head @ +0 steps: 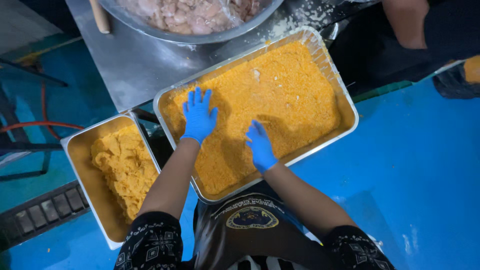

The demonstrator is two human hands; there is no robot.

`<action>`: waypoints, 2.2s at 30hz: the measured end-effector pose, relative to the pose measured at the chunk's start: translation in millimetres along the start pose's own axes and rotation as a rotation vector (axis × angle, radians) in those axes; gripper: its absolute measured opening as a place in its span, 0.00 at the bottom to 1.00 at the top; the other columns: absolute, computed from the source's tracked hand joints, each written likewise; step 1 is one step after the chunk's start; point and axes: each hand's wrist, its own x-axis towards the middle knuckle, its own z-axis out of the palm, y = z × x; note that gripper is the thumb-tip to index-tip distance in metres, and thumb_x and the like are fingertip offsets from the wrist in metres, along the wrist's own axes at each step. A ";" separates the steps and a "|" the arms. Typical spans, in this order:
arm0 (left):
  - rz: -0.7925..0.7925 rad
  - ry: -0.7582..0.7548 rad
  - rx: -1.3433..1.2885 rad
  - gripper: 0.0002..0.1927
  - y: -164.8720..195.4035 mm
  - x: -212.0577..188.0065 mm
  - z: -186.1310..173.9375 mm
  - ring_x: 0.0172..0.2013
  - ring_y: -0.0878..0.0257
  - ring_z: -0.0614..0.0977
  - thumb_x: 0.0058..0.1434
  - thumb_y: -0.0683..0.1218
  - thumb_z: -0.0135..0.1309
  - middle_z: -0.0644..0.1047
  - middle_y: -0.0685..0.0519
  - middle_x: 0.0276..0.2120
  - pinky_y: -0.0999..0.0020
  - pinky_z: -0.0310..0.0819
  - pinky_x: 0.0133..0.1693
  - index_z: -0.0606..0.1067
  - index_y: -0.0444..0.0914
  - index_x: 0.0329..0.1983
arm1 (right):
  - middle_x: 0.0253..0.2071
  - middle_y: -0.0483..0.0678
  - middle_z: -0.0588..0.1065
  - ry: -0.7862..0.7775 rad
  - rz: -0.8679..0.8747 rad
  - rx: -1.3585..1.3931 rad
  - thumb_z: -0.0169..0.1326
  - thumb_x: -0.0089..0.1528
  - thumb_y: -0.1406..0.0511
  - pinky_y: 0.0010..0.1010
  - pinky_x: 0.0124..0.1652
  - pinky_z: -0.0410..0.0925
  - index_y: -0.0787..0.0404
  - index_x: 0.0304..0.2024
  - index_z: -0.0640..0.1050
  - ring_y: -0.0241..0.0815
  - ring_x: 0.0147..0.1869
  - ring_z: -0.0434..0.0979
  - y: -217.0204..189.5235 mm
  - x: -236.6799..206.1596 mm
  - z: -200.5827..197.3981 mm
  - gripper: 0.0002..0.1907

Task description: The person, wearing blue gloves, coats pieces of raw food in a large tray of orange breadcrumbs, pressing and turning each piece to cover it, and sets coated pieces aside while taking more pieces from a nearby container. The breading tray sits on a stainless steel work table beside a bowl of raw meat pieces.

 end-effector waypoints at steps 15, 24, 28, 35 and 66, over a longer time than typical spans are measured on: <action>0.195 -0.386 -0.006 0.18 -4.8 -118.4 50.0 0.66 0.47 0.68 0.66 0.56 0.49 0.69 0.53 0.66 0.31 0.60 0.59 0.75 0.54 0.58 | 0.77 0.63 0.49 -0.485 -0.937 -1.548 0.57 0.61 0.56 0.64 0.71 0.44 0.58 0.74 0.60 0.69 0.80 0.45 -17.8 41.9 50.9 0.41; 0.032 -0.275 0.118 0.39 -31.5 -128.6 59.6 0.70 0.28 0.49 0.58 0.60 0.55 0.51 0.34 0.73 0.25 0.45 0.61 0.64 0.42 0.71 | 0.78 0.55 0.48 -0.729 -0.826 -1.846 0.56 0.58 0.51 0.65 0.71 0.43 0.49 0.73 0.63 0.65 0.81 0.44 31.7 -8.4 -5.6 0.41; -0.064 -0.529 0.191 0.43 0.6 -138.2 76.8 0.74 0.33 0.44 0.63 0.64 0.52 0.43 0.39 0.76 0.23 0.41 0.64 0.53 0.45 0.77 | 0.78 0.55 0.51 -0.339 -0.957 -2.130 0.56 0.62 0.54 0.67 0.71 0.47 0.41 0.70 0.66 0.64 0.81 0.47 8.1 -7.7 -51.8 0.32; -0.001 -0.490 0.058 0.42 24.3 -167.6 82.6 0.73 0.35 0.48 0.61 0.62 0.53 0.48 0.39 0.75 0.27 0.41 0.65 0.55 0.47 0.76 | 0.70 0.58 0.64 -0.350 -0.572 -1.595 0.58 0.62 0.53 0.58 0.65 0.57 0.48 0.64 0.74 0.63 0.72 0.60 -26.6 -18.5 -108.5 0.28; 0.172 0.031 -0.226 0.15 9.0 -209.7 27.3 0.54 0.47 0.77 0.63 0.49 0.55 0.78 0.48 0.54 0.53 0.69 0.54 0.79 0.42 0.51 | 0.44 0.51 0.81 0.094 -0.511 -0.530 0.60 0.63 0.64 0.38 0.48 0.72 0.68 0.47 0.79 0.47 0.47 0.80 -166.1 121.3 -136.3 0.14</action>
